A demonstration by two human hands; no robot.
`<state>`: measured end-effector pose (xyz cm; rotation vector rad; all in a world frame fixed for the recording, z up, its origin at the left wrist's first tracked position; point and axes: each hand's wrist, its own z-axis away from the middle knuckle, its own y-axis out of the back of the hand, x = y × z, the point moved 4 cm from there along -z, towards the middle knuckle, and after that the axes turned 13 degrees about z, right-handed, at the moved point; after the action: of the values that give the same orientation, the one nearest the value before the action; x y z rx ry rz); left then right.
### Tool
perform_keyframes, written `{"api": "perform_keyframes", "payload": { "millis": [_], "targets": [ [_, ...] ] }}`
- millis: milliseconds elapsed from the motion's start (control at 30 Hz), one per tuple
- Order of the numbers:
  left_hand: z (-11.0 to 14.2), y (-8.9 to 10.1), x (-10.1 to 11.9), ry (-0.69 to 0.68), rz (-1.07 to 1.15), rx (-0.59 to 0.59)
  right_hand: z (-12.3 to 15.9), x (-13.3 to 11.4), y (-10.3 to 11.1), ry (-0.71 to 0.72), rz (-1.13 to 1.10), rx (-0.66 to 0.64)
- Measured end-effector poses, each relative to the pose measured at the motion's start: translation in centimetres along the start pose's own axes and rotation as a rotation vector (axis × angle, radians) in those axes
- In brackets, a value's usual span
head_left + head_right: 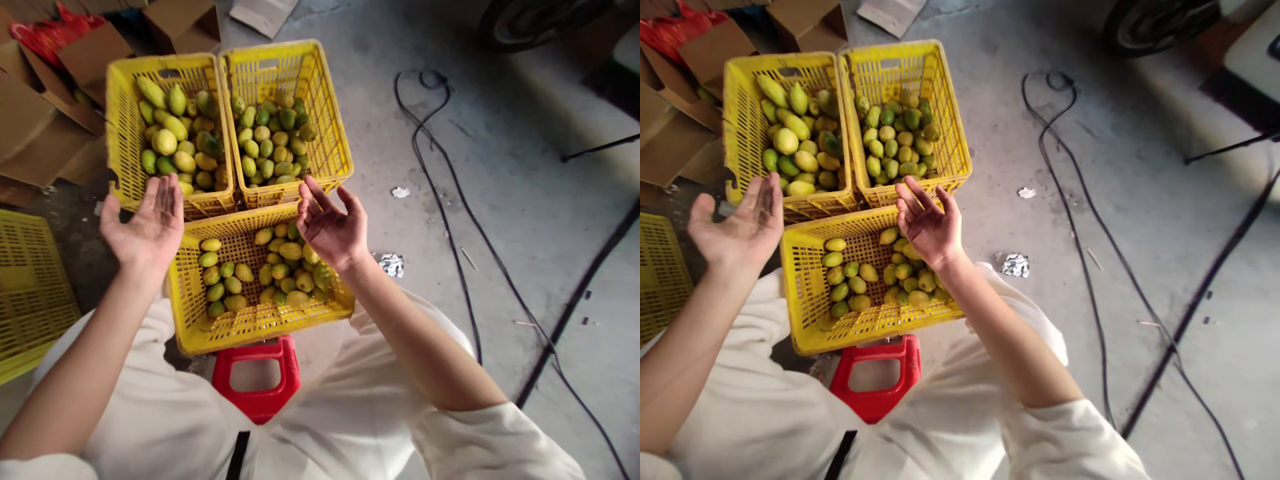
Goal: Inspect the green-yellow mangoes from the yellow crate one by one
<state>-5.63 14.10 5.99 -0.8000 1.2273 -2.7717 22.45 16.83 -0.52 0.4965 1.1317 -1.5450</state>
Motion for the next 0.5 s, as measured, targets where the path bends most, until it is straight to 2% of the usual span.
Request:
{"api": "perform_keyframes", "payload": {
  "millis": [100, 300, 500],
  "targets": [
    [-0.2, 0.2, -0.2, -0.003, -0.001, -0.003, -0.1, 0.1, 0.2, 0.001, -0.048, -0.033],
    [-0.6, 0.7, 0.0, 0.031, -0.061, 0.015, 0.0, 1.0, 0.1, -0.019, -0.04, 0.058],
    [-0.9, 1.8, -0.2, 0.024, -0.081, -0.024, 0.0, 2.9, -0.2, -0.103, 0.018, 0.008]
  ]
}}
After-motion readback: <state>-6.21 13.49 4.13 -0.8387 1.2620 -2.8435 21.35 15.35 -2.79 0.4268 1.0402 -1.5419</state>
